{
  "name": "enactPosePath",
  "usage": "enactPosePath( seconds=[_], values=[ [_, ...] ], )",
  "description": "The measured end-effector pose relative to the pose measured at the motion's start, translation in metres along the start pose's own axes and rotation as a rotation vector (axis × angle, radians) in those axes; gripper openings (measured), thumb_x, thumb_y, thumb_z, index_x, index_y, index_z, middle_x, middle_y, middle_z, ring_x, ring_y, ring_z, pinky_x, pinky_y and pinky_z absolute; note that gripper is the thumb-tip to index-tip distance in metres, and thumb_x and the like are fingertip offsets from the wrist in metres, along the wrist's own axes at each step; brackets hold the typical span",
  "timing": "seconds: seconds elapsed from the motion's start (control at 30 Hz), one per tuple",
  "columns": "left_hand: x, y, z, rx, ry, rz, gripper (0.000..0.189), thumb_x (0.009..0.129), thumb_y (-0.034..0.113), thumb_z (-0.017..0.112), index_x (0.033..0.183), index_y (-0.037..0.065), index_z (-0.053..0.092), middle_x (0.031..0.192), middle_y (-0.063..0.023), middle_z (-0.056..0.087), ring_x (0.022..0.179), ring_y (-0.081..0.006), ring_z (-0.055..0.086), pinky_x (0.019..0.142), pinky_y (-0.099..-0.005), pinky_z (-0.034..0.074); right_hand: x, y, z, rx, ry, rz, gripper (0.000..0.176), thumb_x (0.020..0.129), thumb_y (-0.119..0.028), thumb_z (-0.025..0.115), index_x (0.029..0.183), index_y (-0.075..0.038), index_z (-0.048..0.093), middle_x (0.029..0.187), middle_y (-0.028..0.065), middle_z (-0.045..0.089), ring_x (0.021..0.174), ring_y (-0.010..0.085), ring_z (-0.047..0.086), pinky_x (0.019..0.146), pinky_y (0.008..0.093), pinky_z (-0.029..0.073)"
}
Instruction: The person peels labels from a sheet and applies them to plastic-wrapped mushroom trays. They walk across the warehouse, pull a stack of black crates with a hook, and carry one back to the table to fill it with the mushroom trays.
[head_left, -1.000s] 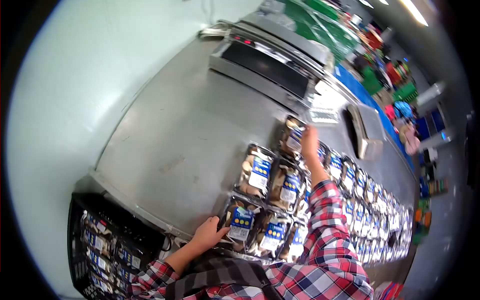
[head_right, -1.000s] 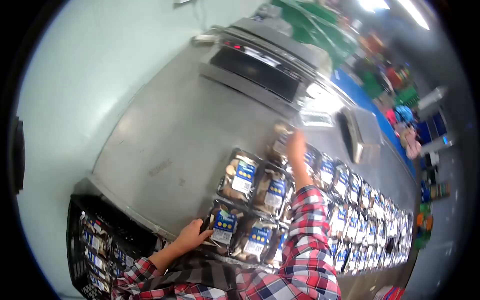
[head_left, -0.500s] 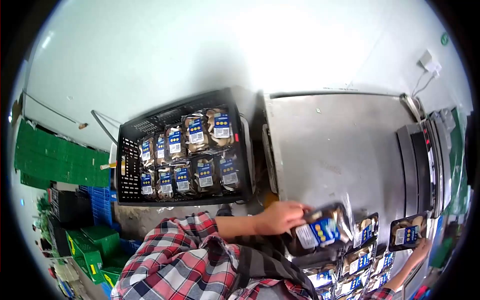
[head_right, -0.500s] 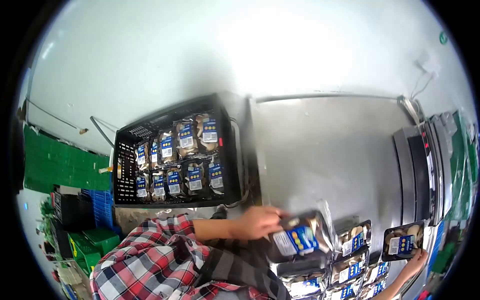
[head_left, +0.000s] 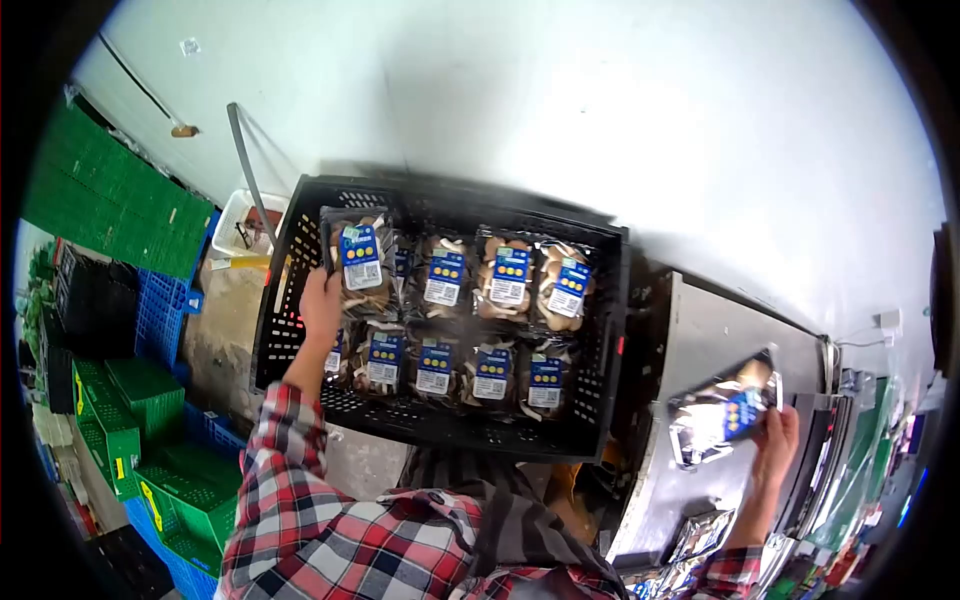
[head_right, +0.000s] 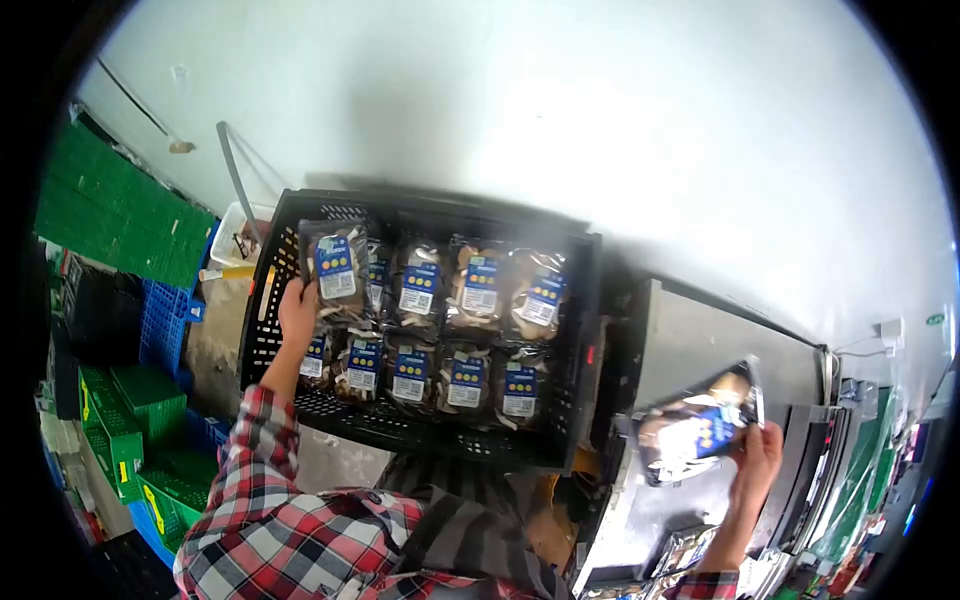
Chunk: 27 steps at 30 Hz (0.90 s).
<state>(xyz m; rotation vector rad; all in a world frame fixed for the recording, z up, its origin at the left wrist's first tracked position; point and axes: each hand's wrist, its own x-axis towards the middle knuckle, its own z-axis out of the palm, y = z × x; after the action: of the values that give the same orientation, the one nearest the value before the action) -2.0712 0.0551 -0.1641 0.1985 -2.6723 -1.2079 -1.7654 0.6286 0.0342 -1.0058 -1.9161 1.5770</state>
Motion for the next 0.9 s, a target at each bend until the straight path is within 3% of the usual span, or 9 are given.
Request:
enactPosePath(
  seconds=[0.17, 0.2, 0.3, 0.37, 0.43, 0.5, 0.63, 0.73, 0.9],
  values=[
    [0.016, -0.093, 0.095, 0.269, -0.341, 0.214, 0.024, 0.084, 0.023, 0.055, 0.094, 0.002, 0.054, 0.086, -0.0179, 0.058, 0.081, -0.0365, 0.056, 0.067, -0.042, 0.046, -0.012, -0.02, 0.173, -0.093, -0.267, 0.122, 0.007, 0.084, -0.006, 0.055, 0.091, -0.008, 0.054, 0.075, -0.0013, 0.054, 0.063, 0.006, 0.049, 0.055, 0.0199, 0.041],
    [0.019, -0.084, 0.097, 0.337, -0.481, -0.01, 0.033, 0.082, 0.029, 0.058, 0.098, 0.0, 0.054, 0.097, -0.019, 0.055, 0.087, -0.0374, 0.054, 0.072, -0.0432, 0.045, -0.012, -0.018, 0.2, -0.101, -0.323, 0.095, 0.007, 0.084, -0.005, 0.055, 0.091, -0.007, 0.054, 0.076, -0.0018, 0.054, 0.064, 0.0057, 0.049, 0.056, 0.0195, 0.04],
    [0.02, -0.056, 0.056, 0.559, -0.241, 0.172, 0.041, 0.081, 0.033, 0.059, 0.103, -0.002, 0.053, 0.104, -0.0192, 0.052, 0.094, -0.0377, 0.049, 0.079, -0.0429, 0.042, -0.016, -0.01, 0.284, -0.065, -0.504, 0.02, 0.008, 0.084, -0.005, 0.056, 0.091, -0.007, 0.054, 0.076, -0.0042, 0.054, 0.066, 0.0042, 0.048, 0.056, 0.0178, 0.038],
    [0.018, -0.01, 0.01, 0.239, -0.182, 0.225, 0.048, 0.078, 0.032, 0.063, 0.111, -0.001, 0.051, 0.106, -0.0197, 0.052, 0.1, -0.0343, 0.048, 0.084, -0.0411, 0.041, -0.02, -0.004, 0.337, -0.084, -0.63, 0.011, 0.009, 0.083, -0.006, 0.057, 0.092, -0.006, 0.054, 0.078, -0.0025, 0.055, 0.069, 0.0051, 0.049, 0.058, 0.0182, 0.039],
    [0.002, 0.022, -0.022, -0.719, -0.742, -0.205, 0.058, 0.086, 0.032, 0.056, 0.129, -0.001, 0.036, 0.128, -0.0147, 0.043, 0.119, -0.0228, 0.04, 0.096, -0.0345, 0.034, -0.038, -0.011, 0.397, 0.01, -0.702, 0.102, 0.013, 0.083, -0.01, 0.058, 0.094, -0.005, 0.054, 0.081, 0.0008, 0.056, 0.071, 0.0069, 0.05, 0.058, 0.0203, 0.041],
    [-0.011, 0.033, -0.047, -0.904, -0.786, -0.36, 0.059, 0.089, 0.038, 0.047, 0.133, 0.002, 0.032, 0.133, -0.0123, 0.037, 0.12, -0.021, 0.039, 0.098, -0.0337, 0.032, -0.054, -0.007, 0.448, -0.014, -0.795, 0.076, 0.019, 0.082, -0.014, 0.058, 0.099, -0.005, 0.054, 0.084, 0.0035, 0.057, 0.072, 0.0088, 0.052, 0.059, 0.0225, 0.042],
    [0.016, 0.044, -0.087, -1.289, -0.6, -0.549, 0.062, 0.088, 0.035, 0.047, 0.137, 0.004, 0.024, 0.132, -0.0131, 0.039, 0.119, -0.0209, 0.04, 0.1, -0.0341, 0.031, -0.069, 0.013, 0.505, 0.244, -0.869, 0.259, 0.017, 0.083, -0.008, 0.057, 0.099, -0.005, 0.051, 0.084, 0.0016, 0.055, 0.072, 0.0068, 0.05, 0.059, 0.019, 0.041],
    [0.029, 0.049, -0.105, -0.713, -0.627, -0.124, 0.065, 0.082, 0.016, 0.057, 0.137, 0.006, 0.025, 0.121, -0.0117, 0.049, 0.109, -0.0192, 0.049, 0.094, -0.0321, 0.036, -0.08, 0.014, 0.532, 0.226, -0.842, 0.344, 0.02, 0.083, -0.01, 0.057, 0.101, -0.004, 0.051, 0.089, 0.0041, 0.055, 0.079, 0.01, 0.053, 0.066, 0.0225, 0.044],
    [0.046, 0.0, -0.081, -0.587, -0.267, -0.173, 0.049, 0.086, 0.005, 0.049, 0.132, 0.004, 0.035, 0.12, -0.0114, 0.05, 0.105, -0.0146, 0.049, 0.089, -0.0264, 0.039, -0.08, 0.017, 0.555, 0.118, -0.881, 0.228, 0.022, 0.085, -0.017, 0.054, 0.1, -0.002, 0.054, 0.087, 0.0046, 0.059, 0.076, 0.0121, 0.056, 0.066, 0.0241, 0.046]
  ],
)
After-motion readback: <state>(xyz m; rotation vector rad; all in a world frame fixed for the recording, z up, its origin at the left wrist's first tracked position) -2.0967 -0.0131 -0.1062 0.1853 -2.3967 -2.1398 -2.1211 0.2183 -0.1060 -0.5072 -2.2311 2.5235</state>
